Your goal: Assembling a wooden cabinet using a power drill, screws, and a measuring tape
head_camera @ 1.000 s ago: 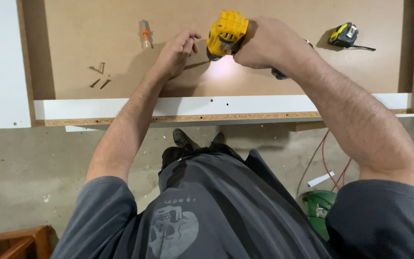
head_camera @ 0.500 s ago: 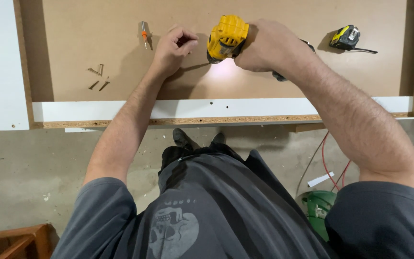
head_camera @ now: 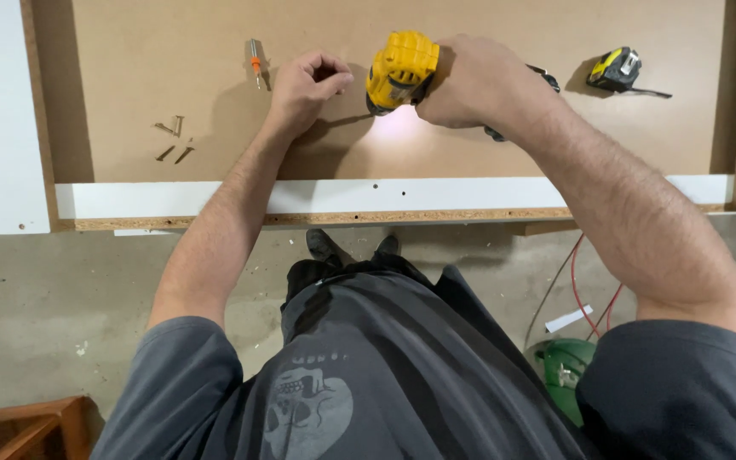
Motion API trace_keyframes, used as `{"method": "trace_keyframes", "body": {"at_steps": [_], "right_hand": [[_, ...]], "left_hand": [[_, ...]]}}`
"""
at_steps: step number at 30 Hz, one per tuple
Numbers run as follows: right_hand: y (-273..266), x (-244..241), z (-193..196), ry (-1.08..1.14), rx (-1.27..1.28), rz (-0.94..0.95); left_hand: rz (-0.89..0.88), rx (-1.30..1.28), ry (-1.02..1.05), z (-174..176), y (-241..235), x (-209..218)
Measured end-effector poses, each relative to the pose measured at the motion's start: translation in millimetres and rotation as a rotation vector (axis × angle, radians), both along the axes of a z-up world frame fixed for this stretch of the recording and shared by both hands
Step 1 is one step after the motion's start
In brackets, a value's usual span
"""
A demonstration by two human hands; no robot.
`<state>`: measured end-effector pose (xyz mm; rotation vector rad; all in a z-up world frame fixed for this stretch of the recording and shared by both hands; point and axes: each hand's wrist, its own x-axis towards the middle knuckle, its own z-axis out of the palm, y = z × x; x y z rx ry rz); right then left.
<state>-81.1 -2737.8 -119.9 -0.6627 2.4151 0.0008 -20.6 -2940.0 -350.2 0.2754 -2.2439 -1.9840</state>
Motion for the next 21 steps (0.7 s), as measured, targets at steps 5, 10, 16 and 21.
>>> {"method": "trace_keyframes", "body": {"at_steps": [5,10,16,21], "right_hand": [[6,-14,-24,0.079,0.010,0.089],[28,-20,-36,0.098,-0.046,0.213],[98,22,-69,0.159,-0.356,0.243],[140,60,-103,0.270,-0.821,0.105]], "left_hand": [[0.019,-0.018,-0.047,4,1,2],[-0.030,-0.001,-0.046,8,1,2],[-0.066,0.306,-0.146,-3,1,1],[-0.065,0.715,-0.088,1,8,5]]}}
